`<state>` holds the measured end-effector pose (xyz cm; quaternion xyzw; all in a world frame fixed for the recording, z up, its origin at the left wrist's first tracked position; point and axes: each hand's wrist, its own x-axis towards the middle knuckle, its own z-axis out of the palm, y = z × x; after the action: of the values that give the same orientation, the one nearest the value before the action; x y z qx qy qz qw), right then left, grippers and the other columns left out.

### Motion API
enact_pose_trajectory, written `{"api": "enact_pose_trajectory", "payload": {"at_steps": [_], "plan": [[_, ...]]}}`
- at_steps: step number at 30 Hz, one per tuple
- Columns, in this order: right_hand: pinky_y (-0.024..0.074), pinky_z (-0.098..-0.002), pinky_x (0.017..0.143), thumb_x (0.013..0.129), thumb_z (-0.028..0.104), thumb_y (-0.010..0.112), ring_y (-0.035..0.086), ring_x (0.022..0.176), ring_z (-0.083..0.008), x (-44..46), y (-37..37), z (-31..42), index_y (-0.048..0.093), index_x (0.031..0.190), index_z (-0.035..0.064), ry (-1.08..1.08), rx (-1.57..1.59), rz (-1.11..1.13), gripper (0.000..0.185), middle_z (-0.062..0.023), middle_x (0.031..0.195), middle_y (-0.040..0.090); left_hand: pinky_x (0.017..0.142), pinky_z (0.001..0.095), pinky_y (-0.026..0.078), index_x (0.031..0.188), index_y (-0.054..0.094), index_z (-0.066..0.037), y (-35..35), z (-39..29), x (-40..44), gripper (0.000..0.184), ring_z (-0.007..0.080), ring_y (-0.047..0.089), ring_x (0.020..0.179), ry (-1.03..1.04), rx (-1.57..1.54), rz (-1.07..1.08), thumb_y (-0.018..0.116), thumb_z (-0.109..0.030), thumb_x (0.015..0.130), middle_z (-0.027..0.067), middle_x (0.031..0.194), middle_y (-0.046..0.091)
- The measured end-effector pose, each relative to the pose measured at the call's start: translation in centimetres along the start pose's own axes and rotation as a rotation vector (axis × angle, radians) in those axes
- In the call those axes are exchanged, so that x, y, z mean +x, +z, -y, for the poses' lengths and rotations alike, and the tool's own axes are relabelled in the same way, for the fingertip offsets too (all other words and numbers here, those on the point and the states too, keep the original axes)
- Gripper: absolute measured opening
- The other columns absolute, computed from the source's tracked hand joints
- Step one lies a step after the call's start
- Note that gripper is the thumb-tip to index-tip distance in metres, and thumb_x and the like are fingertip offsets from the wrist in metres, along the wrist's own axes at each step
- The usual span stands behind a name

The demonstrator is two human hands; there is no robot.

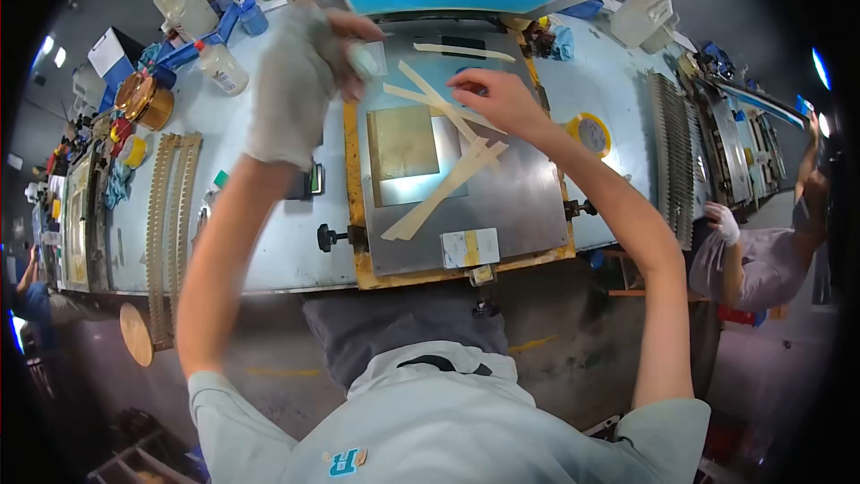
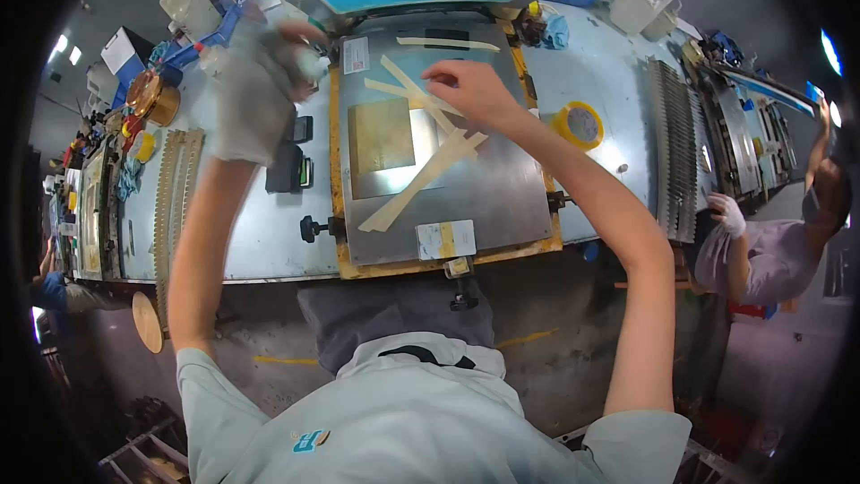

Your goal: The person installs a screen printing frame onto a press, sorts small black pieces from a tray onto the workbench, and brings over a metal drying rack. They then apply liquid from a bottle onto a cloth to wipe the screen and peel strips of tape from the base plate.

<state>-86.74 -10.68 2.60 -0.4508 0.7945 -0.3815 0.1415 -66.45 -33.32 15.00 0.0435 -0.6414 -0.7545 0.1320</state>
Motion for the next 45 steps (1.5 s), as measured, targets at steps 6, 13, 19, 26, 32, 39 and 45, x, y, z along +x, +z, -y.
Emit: {"api": "enact_pose_trajectory", "payload": {"at_steps": [6,13,19,26,32,39,45], "plan": [[0.0544,-0.0354,0.081,0.093,0.020,0.065,0.068,0.087,-0.0234,8.7,4.9,-0.7,0.069,0.121,0.0051,-0.212,-0.165,0.105,0.032,-0.0098,0.100,0.073,0.070,0.0397,0.056,0.099,0.071,-0.007,4.0,16.9,-4.1,0.011,0.0309,0.071,0.076,-0.040,0.879,-0.035,0.068,-0.014,0.090,0.0113,0.083,0.073],[0.0520,-0.0429,0.084,0.089,0.024,0.066,0.065,0.094,-0.0333,12.5,6.1,0.3,0.070,0.112,0.0097,-0.263,-0.286,0.362,0.027,-0.0124,0.098,0.068,0.076,0.0429,0.054,0.096,0.070,-0.012,4.5,19.3,-6.5,0.019,0.0299,0.066,0.088,0.429,1.029,-0.110,0.076,-0.008,0.078,0.0063,0.093,0.065],[0.0497,-0.0427,0.079,0.097,0.022,0.062,0.063,0.092,-0.0335,12.8,6.3,-0.5,0.063,0.101,0.0053,-0.431,-0.376,0.318,0.018,-0.0125,0.098,0.063,0.077,0.0426,0.053,0.099,0.071,-0.011,4.3,19.5,-7.0,0.026,0.0291,0.065,0.090,0.490,1.050,-0.084,0.078,-0.006,0.074,0.0074,0.097,0.064],[0.0515,-0.0385,0.078,0.099,0.017,0.060,0.063,0.090,-0.0304,6.3,2.5,1.8,0.061,0.106,0.0034,-0.317,-0.178,-0.065,0.015,-0.0117,0.101,0.061,0.078,0.0432,0.053,0.096,0.071,-0.008,4.4,19.5,-7.0,0.022,0.0301,0.065,0.091,0.491,1.057,-0.081,0.077,-0.005,0.075,0.0090,0.097,0.064],[0.0526,-0.0332,0.070,0.098,0.010,0.064,0.064,0.081,-0.0231,-0.1,-1.9,4.3,0.061,0.104,0.0026,-0.374,-0.196,-0.221,0.011,-0.0087,0.098,0.061,0.080,0.0441,0.053,0.097,0.072,-0.008,4.7,19.3,-7.1,0.021,0.0307,0.066,0.095,0.453,1.040,-0.078,0.075,-0.005,0.077,0.0097,0.092,0.063],[0.0546,-0.0335,0.063,0.092,0.001,0.070,0.067,0.074,-0.0249,-5.3,-4.7,5.6,0.062,0.101,0.0028,-0.473,-0.327,-0.194,0.012,-0.0100,0.099,0.065,0.078,0.0461,0.053,0.117,0.064,-0.007,6.3,17.0,-4.7,0.037,0.0340,0.065,0.089,0.374,0.975,-0.065,0.077,-0.014,0.082,0.0115,0.093,0.064],[0.0551,-0.0357,0.067,0.086,-0.001,0.072,0.067,0.078,-0.0279,-6.8,-5.2,7.6,0.063,0.100,0.0038,-0.559,-0.368,-0.185,0.017,-0.0110,0.096,0.064,0.091,0.0421,0.053,0.114,0.073,-0.014,10.6,16.4,0.6,0.030,0.0339,0.062,0.113,0.522,0.706,-0.135,0.080,-0.017,0.085,0.0117,0.120,0.068]]}}
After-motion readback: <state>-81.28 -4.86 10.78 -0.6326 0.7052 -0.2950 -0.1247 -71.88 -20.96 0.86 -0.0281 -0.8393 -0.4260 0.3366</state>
